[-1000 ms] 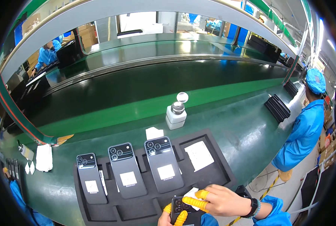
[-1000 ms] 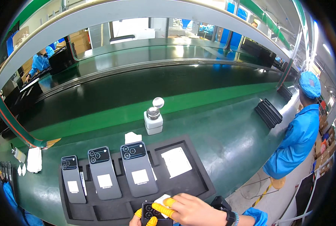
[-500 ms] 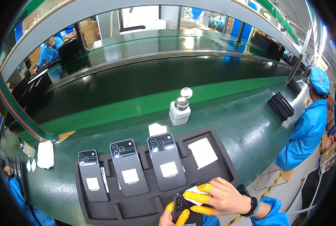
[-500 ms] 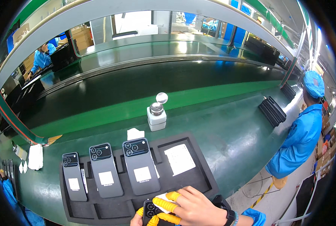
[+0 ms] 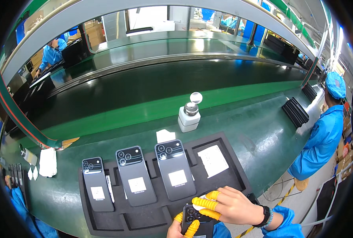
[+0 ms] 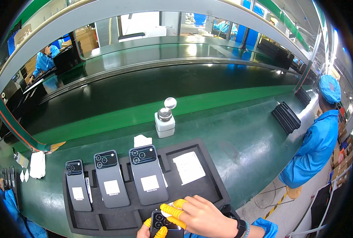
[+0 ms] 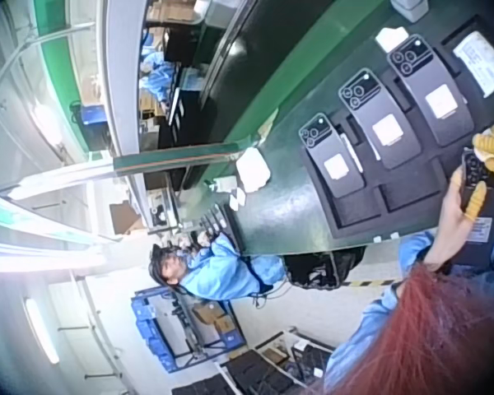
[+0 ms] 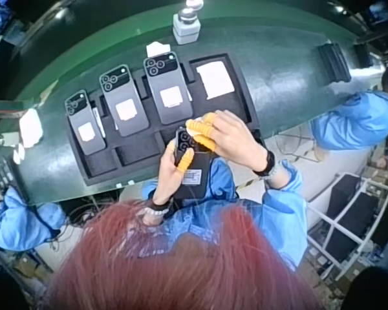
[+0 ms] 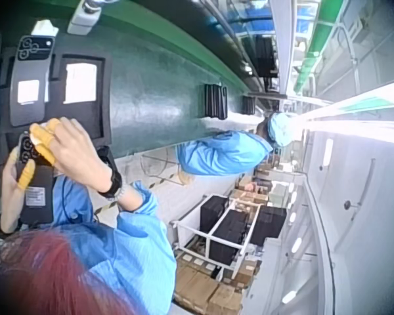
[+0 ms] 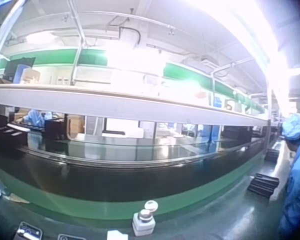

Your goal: Cleaning the back and camera lens area of several smartphones on an assembly line.

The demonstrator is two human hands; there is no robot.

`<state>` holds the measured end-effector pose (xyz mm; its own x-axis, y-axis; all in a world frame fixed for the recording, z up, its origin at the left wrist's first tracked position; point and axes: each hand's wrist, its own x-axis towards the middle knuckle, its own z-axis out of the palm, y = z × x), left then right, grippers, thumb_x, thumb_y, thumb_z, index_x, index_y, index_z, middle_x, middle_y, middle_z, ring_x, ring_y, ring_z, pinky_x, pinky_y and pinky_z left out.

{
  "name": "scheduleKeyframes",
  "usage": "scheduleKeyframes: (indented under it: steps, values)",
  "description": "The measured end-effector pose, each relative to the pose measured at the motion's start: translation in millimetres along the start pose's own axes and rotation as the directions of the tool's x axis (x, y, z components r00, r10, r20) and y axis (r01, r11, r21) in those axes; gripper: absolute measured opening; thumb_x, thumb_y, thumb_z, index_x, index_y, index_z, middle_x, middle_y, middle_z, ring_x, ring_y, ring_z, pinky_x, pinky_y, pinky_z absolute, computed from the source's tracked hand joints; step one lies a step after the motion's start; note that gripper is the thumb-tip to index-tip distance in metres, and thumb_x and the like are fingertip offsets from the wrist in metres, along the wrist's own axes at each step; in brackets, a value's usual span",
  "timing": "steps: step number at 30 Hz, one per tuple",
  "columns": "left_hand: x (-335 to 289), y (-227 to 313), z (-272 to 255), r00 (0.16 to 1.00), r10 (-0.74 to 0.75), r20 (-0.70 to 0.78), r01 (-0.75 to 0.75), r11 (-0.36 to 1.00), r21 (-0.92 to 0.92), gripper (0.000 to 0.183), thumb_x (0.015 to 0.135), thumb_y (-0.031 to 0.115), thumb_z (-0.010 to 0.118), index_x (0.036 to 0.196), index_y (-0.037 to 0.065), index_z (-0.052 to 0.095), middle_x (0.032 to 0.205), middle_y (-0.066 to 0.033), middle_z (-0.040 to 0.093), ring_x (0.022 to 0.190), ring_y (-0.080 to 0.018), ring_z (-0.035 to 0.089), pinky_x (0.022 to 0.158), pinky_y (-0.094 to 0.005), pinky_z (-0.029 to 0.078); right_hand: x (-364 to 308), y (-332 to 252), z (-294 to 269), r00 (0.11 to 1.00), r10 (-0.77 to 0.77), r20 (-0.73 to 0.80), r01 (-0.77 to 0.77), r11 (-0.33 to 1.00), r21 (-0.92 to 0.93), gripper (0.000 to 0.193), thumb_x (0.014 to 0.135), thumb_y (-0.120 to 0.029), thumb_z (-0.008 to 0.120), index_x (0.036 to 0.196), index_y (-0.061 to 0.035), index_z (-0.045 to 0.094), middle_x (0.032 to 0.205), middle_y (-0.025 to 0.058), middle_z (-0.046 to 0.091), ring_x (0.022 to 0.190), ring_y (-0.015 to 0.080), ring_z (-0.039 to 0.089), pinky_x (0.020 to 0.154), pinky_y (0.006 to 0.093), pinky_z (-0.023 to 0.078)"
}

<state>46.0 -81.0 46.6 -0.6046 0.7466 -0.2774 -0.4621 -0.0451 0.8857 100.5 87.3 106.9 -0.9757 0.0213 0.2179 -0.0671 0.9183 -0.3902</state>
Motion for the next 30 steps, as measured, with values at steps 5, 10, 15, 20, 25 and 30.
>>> scheduleKeyframes:
  steps: [5,10,15,20,25,30]
  values:
    - [0,0,0,1.000,0.003,0.010,-0.003,1.000,-0.003,0.036,0.088,0.011,0.056,0.120,-0.001,0.044,0.108,-0.0055,0.054,0.098,-0.0115,0.050,0.087,-0.0234,0.039,0,0,-3,0.994,0.007,0.114,-0.005,1.000,-0.018,0.031,0.069,-0.013,0.069,0.098,-0.0024,0.064,0.087,0.0084,0.056,0.072,0.0210,0.055,0.062,0.0302,0.045]
    - [0,0,0,1.000,0.009,-0.008,-0.009,1.000,-0.008,0.034,0.088,0.010,0.055,0.119,-0.001,0.044,0.107,-0.0052,0.054,0.098,-0.0114,0.049,0.088,-0.0238,0.039,-5,-2,-1,1.000,-0.009,0.000,0.009,0.999,-0.039,0.031,0.069,-0.011,0.068,0.099,-0.0040,0.063,0.089,0.0083,0.057,0.073,0.0215,0.055,0.063,0.0296,0.045]
    - [0,-2,-1,1.000,0.014,0.002,-0.014,1.000,-0.001,0.034,0.088,0.010,0.055,0.118,0.000,0.044,0.107,-0.0050,0.054,0.098,-0.0118,0.049,0.088,-0.0241,0.039,-5,-10,1,0.999,-0.039,-0.033,0.038,0.999,-0.022,0.032,0.067,-0.010,0.068,0.098,-0.0073,0.064,0.093,0.0068,0.059,0.077,0.0210,0.056,0.066,0.0281,0.044]
    - [0,1,0,1.000,0.001,-0.004,-0.001,0.999,-0.032,0.034,0.088,0.010,0.056,0.118,0.000,0.044,0.108,-0.0053,0.053,0.099,-0.0125,0.049,0.088,-0.0244,0.038,-9,-9,2,0.980,-0.160,0.119,0.183,0.958,-0.219,0.026,0.069,-0.015,0.064,0.094,-0.0089,0.066,0.096,0.0044,0.059,0.081,0.0179,0.055,0.074,0.0292,0.043]
    - [-1,-2,-2,1.000,-0.010,-0.007,0.010,1.000,0.000,0.035,0.087,0.008,0.056,0.119,0.000,0.044,0.110,-0.0062,0.053,0.101,-0.0127,0.049,0.089,-0.0247,0.038,-11,-10,1,0.964,-0.223,0.148,0.257,0.925,-0.278,0.023,0.068,-0.016,0.063,0.089,-0.0082,0.067,0.095,0.0034,0.059,0.081,0.0178,0.054,0.075,0.0299,0.044]
    - [-2,-2,-1,0.999,0.043,-0.021,-0.041,0.998,0.057,0.034,0.087,0.005,0.054,0.119,0.000,0.044,0.110,-0.0065,0.053,0.101,-0.0129,0.049,0.089,-0.0246,0.038,-9,-12,9,0.963,-0.249,0.108,0.269,0.927,-0.260,0.022,0.065,-0.017,0.065,0.085,-0.0089,0.068,0.084,0.0017,0.056,0.081,0.0182,0.054,0.075,0.0306,0.044]
